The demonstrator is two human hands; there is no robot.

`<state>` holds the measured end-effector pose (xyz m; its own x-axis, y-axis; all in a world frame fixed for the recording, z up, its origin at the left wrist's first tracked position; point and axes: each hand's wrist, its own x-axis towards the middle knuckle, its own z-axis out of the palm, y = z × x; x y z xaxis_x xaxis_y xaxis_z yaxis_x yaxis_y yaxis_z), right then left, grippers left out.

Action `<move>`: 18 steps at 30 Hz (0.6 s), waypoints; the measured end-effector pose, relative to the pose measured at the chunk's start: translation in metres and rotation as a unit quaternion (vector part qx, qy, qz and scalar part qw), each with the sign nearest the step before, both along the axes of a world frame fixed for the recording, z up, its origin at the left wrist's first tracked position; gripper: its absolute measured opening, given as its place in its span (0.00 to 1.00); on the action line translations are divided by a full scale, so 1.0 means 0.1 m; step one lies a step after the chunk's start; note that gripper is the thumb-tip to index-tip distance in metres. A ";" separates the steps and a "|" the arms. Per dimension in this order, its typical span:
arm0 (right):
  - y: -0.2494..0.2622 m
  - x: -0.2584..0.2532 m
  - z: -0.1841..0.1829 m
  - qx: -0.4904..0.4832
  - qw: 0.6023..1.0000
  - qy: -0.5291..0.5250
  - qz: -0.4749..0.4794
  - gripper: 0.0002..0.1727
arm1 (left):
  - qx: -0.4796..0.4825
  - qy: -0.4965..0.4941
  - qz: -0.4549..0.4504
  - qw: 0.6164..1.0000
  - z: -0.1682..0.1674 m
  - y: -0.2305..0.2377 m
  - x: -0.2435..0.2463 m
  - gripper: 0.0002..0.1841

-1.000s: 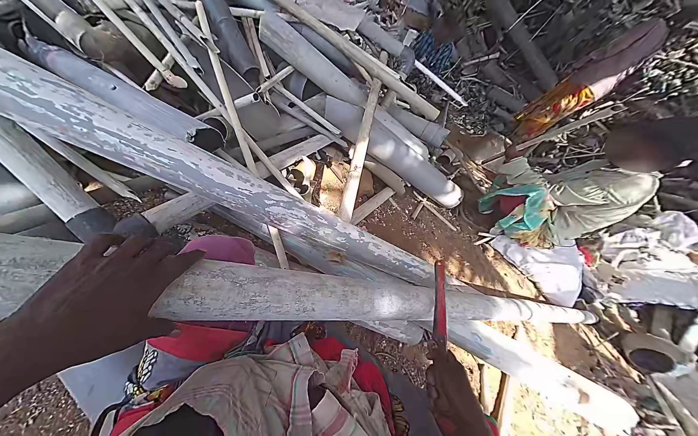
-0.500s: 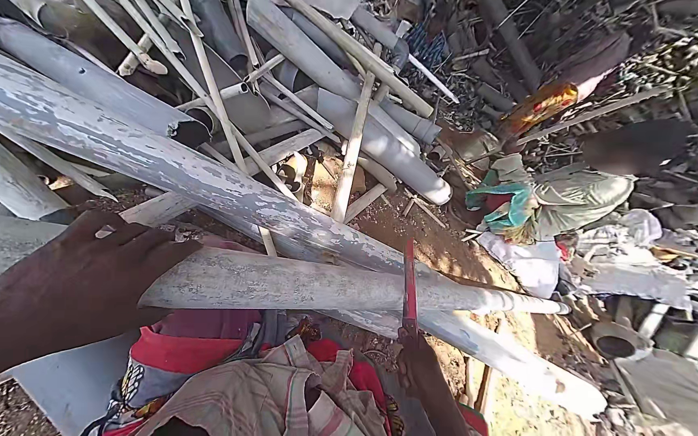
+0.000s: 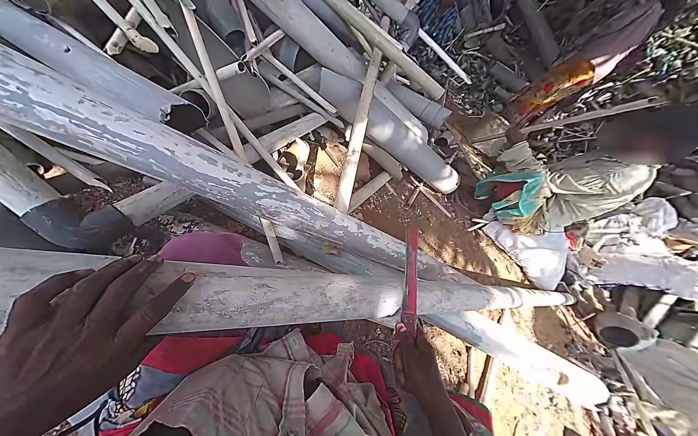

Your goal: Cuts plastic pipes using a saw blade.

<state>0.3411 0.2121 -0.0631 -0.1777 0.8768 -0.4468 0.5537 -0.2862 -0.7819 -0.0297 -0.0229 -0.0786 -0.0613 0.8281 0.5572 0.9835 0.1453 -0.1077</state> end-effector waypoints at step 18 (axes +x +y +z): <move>0.18 0.29 0.01 -0.008 0.997 -0.071 -0.035 0.16 | -0.165 -0.060 -0.053 0.983 0.40 0.30 -0.06 0.51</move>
<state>0.3701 0.2304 -0.0622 -0.0505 0.8774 -0.4771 0.6370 -0.3396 -0.6920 -0.0353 0.0070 -0.0384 -0.0146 0.9676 0.2519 0.9997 0.0187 -0.0137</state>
